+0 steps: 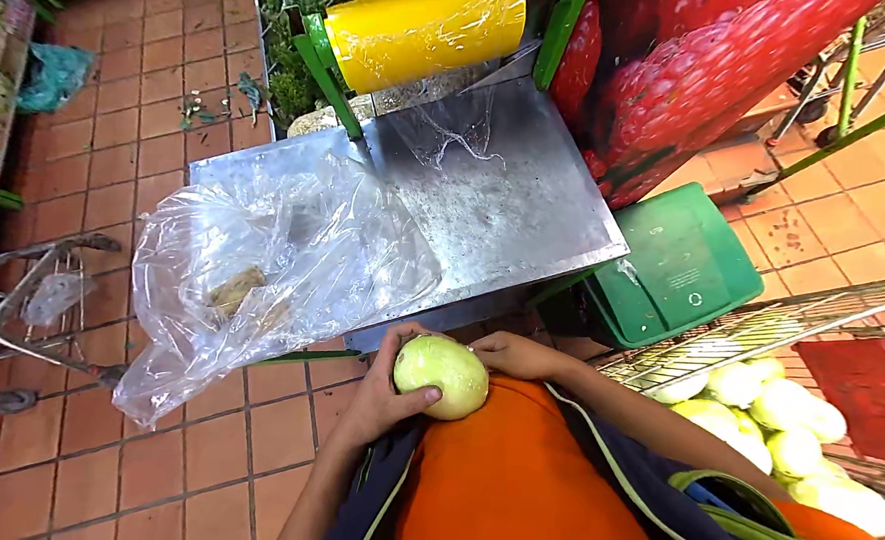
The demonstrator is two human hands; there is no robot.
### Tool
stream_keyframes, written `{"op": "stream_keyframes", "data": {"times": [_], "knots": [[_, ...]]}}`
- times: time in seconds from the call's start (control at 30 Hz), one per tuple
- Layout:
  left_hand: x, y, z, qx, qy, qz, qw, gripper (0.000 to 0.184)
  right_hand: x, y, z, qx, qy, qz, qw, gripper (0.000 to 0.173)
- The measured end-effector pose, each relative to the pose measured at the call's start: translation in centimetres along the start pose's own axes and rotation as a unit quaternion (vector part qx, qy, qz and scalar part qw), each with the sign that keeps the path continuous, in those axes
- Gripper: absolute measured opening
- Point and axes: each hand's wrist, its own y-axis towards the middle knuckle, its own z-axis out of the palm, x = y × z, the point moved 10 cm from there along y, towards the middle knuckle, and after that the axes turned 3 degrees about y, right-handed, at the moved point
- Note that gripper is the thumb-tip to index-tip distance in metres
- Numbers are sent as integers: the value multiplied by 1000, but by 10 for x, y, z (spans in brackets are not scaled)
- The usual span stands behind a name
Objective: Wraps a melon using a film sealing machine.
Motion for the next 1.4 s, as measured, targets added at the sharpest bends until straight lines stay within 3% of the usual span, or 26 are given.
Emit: {"op": "stream_keyframes", "data": {"times": [0.1,0.23,0.4,0.57,0.63,0.7,0.77,0.87,1.03,1.17,1.23,1.3,1.33,1.4], "knots": [[-2,-2,0,17,-58,41,997,80,10,-19,-10,-12,116,-10,993,44],[-24,2,12,103,-91,95,986,86,45,-45,-45,-143,138,-55,978,37],[-32,5,17,111,-63,109,986,81,105,-78,-54,-225,-126,-210,943,42],[-23,8,19,83,-44,84,992,83,127,-103,-37,-255,-214,-283,899,44],[-26,9,22,92,-9,60,994,91,127,-101,-37,-255,-138,-261,921,44],[-30,12,26,87,51,19,995,95,112,-90,-37,-232,56,-197,951,43],[-36,14,31,79,105,-23,991,92,103,-82,-29,-192,231,-160,940,41],[-43,19,38,69,161,-68,982,83,116,-78,-19,-137,281,-161,936,42],[-54,28,47,97,236,-108,961,77,144,-73,-16,-101,196,-189,957,39],[-54,36,50,137,304,-154,930,72,158,-63,-13,-141,-50,-116,982,40],[-49,40,53,151,305,-159,927,70,159,-55,-18,-179,-173,-82,965,41],[-47,44,59,154,297,-134,933,64,168,-49,-18,-240,-273,-100,926,38],[-47,44,61,130,297,-95,941,56,178,-46,-12,-269,-340,-136,891,32],[-31,31,71,52,314,64,946,45,193,-37,17,-257,-445,-197,835,28]]}}
